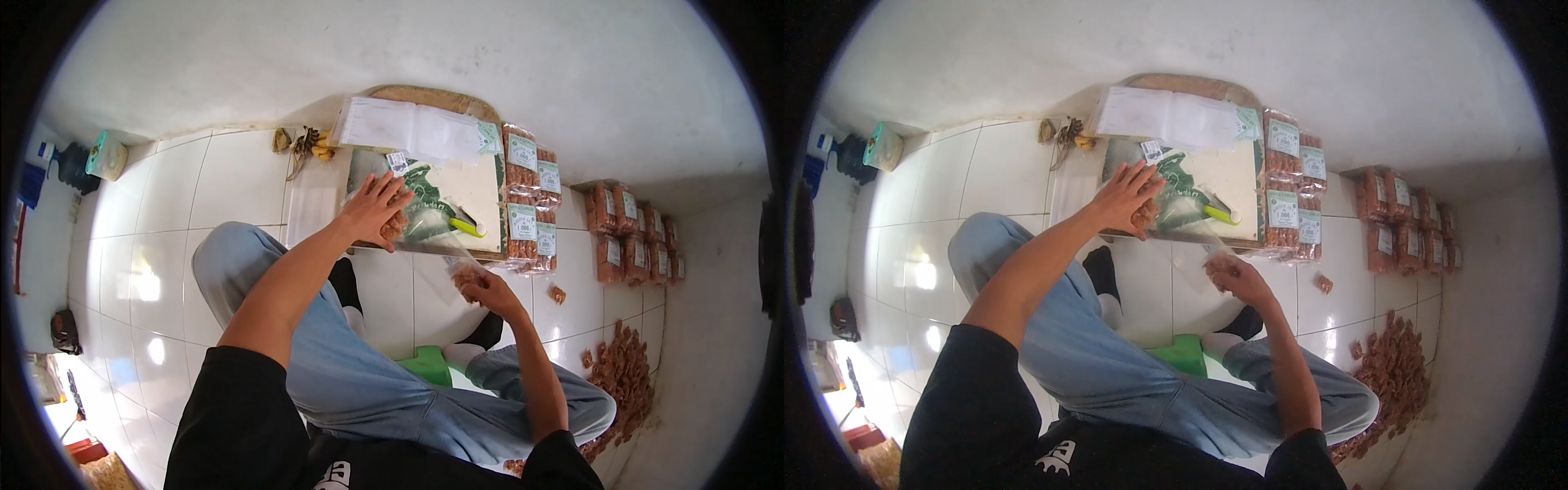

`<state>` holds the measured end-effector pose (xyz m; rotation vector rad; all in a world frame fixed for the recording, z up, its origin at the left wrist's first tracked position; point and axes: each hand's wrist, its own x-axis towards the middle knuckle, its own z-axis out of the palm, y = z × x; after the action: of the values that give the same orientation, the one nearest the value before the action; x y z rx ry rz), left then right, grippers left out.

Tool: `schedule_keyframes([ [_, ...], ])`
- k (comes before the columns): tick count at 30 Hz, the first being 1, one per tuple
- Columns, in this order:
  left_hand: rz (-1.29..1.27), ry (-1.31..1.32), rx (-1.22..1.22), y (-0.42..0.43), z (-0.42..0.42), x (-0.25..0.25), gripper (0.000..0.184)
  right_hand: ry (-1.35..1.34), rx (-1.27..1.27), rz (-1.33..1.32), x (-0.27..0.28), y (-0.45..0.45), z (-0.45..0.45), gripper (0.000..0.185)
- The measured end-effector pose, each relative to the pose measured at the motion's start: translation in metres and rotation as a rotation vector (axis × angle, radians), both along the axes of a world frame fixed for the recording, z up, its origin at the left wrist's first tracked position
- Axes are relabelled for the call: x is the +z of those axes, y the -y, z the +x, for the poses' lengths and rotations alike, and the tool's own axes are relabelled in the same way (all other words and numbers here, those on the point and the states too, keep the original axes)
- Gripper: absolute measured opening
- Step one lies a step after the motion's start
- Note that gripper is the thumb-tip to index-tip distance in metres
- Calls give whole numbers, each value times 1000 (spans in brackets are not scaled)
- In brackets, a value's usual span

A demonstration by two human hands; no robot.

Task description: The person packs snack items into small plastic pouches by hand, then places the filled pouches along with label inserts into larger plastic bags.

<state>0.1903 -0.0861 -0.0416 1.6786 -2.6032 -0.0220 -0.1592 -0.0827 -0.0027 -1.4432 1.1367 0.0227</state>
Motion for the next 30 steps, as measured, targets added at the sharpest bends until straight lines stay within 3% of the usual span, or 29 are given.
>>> schedule_keyframes([
  [2, -6, -12, -10, -1, 1, 0, 127, -58, -34, 18, -34, 2, 1, 34],
  [4, -11, -17, -11, -1, 2, -1, 127, 436, -417, 437, -64, -3, 0, 36],
  [5, -17, -24, -14, 0, 2, -2, 127, 438, -418, 439, -69, -5, 2, 36],
  [7, -18, -21, -18, 0, 2, 0, 127, 685, -480, 568, -43, -15, 32, 48],
  [8, -18, -20, -18, 0, 2, 1, 127, 736, -383, 545, -29, -16, 42, 53],
  [12, -34, -28, -31, 0, 3, -1, 126, 736, -431, 729, -57, -4, 59, 43],
  [17, -2, -9, -23, 0, 4, 0, 127, 1002, -469, 759, -80, 7, 88, 43],
  [23, 2, -34, -27, 0, 4, 0, 125, 827, -801, 649, -71, 5, 116, 46],
  [27, 5, -57, -24, 0, 3, 0, 126, 939, -760, 627, -80, 11, 123, 48],
  [30, -13, -100, -39, 0, 5, -3, 126, 761, -886, 623, -87, 21, 131, 47],
])
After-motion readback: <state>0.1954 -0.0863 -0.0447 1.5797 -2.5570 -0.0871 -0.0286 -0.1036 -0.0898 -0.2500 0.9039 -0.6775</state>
